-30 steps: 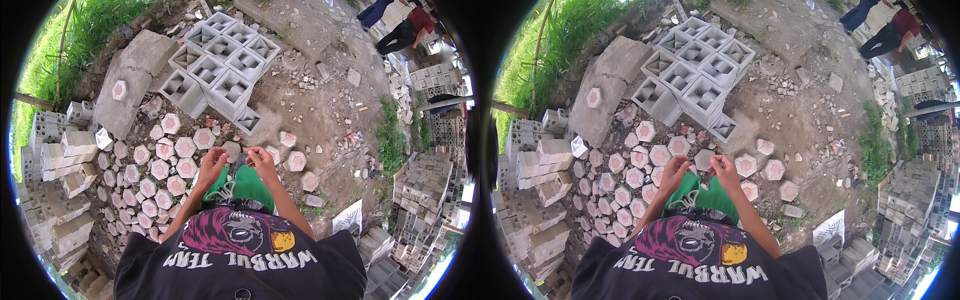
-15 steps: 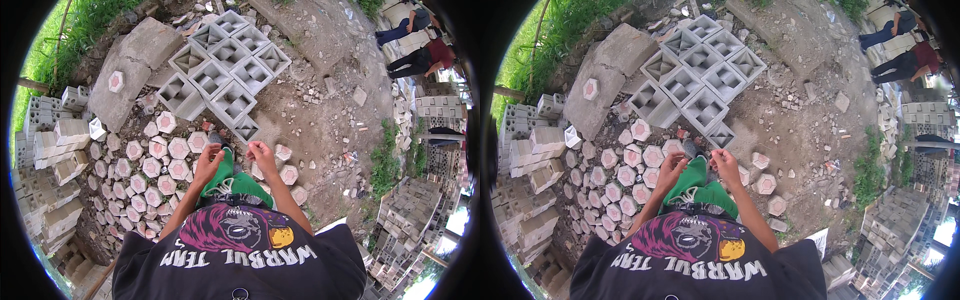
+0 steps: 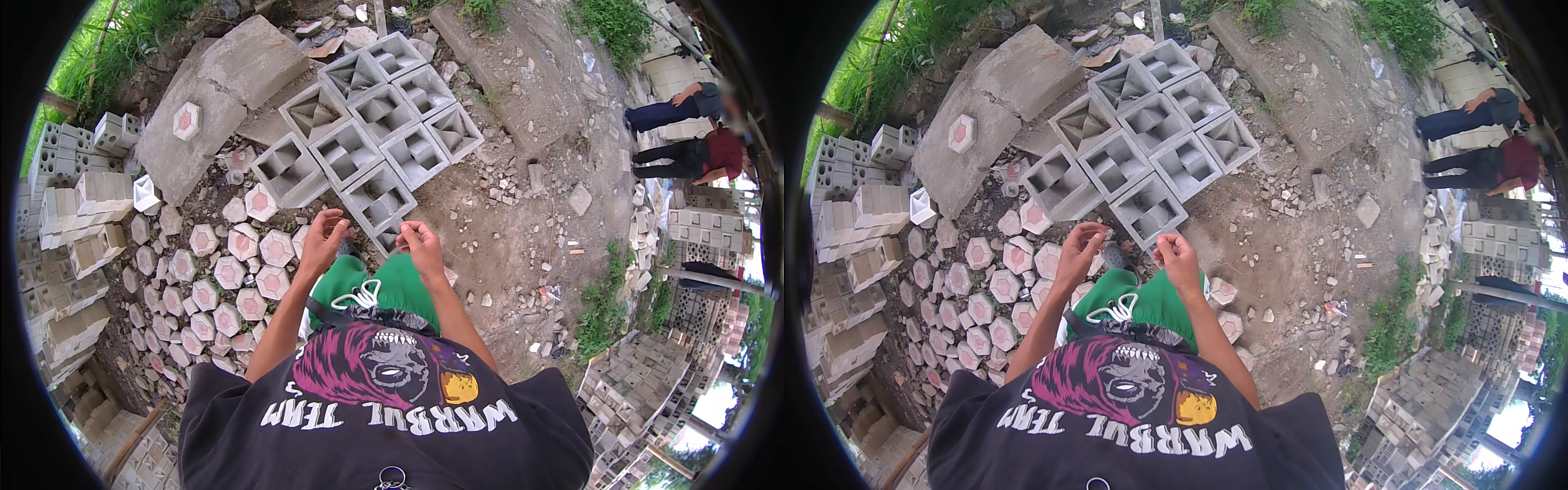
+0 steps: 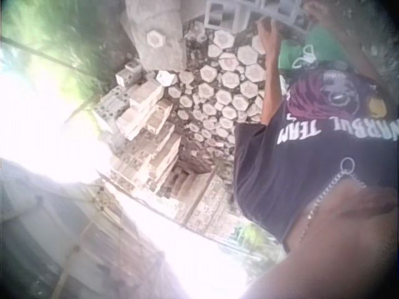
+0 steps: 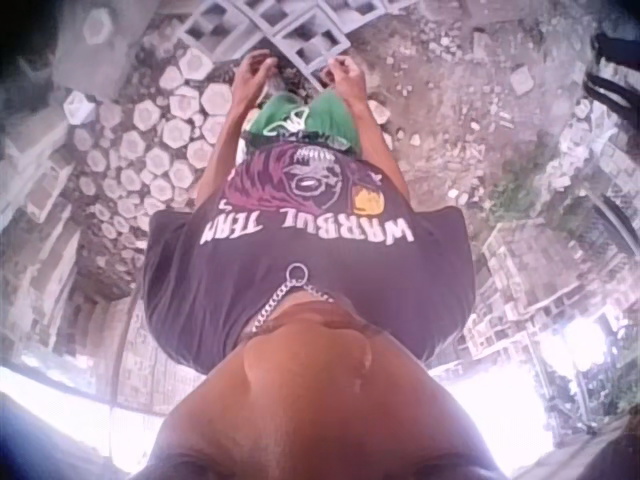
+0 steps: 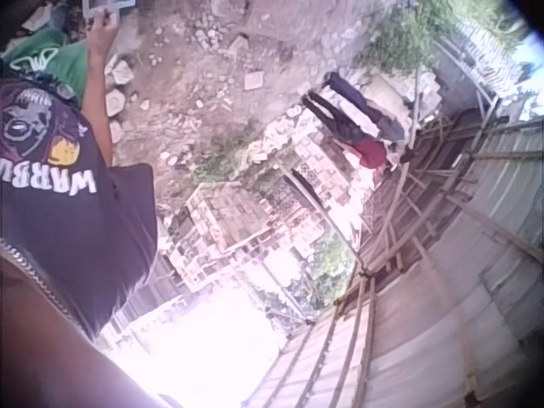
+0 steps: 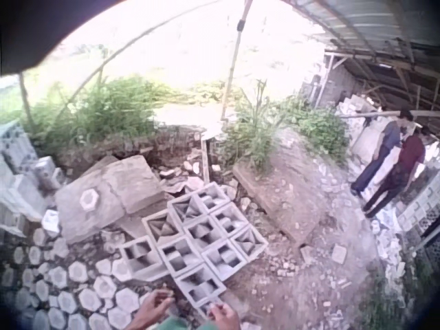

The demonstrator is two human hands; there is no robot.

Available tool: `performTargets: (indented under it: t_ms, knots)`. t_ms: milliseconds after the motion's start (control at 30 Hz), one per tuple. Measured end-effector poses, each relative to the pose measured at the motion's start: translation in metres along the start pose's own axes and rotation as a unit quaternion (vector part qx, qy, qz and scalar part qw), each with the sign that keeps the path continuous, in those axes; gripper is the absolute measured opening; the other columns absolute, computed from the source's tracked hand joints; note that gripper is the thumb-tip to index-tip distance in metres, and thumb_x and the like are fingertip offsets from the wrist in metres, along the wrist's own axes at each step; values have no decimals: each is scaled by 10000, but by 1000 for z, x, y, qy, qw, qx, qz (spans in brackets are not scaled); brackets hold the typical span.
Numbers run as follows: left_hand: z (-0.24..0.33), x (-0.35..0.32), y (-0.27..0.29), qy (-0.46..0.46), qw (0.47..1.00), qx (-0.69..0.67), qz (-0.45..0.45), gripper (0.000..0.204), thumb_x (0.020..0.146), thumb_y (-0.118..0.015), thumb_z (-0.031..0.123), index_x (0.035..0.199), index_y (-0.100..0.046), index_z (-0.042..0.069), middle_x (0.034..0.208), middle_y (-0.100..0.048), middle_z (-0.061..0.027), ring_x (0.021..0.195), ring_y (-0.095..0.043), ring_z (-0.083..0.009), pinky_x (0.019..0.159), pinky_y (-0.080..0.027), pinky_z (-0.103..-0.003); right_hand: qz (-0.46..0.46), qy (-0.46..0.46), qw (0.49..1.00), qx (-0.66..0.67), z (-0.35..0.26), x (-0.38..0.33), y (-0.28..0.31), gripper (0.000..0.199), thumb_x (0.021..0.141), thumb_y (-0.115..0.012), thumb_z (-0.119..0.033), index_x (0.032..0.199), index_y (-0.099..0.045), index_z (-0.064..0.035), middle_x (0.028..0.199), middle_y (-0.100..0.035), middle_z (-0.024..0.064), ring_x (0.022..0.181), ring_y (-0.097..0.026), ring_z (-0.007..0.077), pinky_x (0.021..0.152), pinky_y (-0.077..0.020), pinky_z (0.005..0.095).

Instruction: The person picks up hollow concrete blocks from a pile, carries them across a paved area, and places them into a growing stack. The person repeats this process multiple times, handling the blocks by hand.

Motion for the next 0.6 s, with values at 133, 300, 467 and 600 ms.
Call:
performTargets:
  t_ms: [133, 300, 467, 600]
  knots:
    - [-11, 13, 4, 8, 999, 2, 51, 330, 942, -577, 187, 1200, -498, -4, 1085, -640, -120, 913, -645, -167, 808, -492, -284, -43, -11, 999, -26, 3, 27, -4, 212, 935, -592, -252, 1020, -607, -58, 834, -651, 11, 742, -607, 83, 663, -489, 250]
    - [-37, 21, 12, 21, 986, -22, 165, 350, 940, -584, 227, 1201, -498, 12, 1111, -647, -103, 914, -636, -157, 793, -487, -283, -90, 9, 991, -102, -9, 89, 9, 228, 920, -607, -231, 1000, -619, -18, 829, -652, 18, 734, -594, 73, 647, -472, 229]
    - [-101, 26, -5, 82, 952, -37, 293, 361, 913, -616, 212, 1178, -520, -13, 1076, -634, -116, 975, -612, -168, 863, -485, -292, -135, 19, 974, -180, 6, 171, 35, 217, 913, -612, -219, 973, -630, -11, 850, -643, 20, 777, -581, 79, 718, -469, 238]
    - [-157, 18, -52, 117, 917, -39, 380, 407, 890, -630, 203, 1218, -509, -6, 1145, -618, -130, 1016, -600, -202, 888, -476, -335, -184, 28, 955, -229, 40, 223, 63, 194, 906, -631, -211, 980, -619, -33, 855, -617, -4, 775, -539, 62, 686, -444, 226]
Point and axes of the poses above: each hand's wrist, its own x-axis towards the middle knuckle, its own y-axis out of the back of the hand, z = x × y, the point moved 9 cm from there along x, towards the middle knuckle
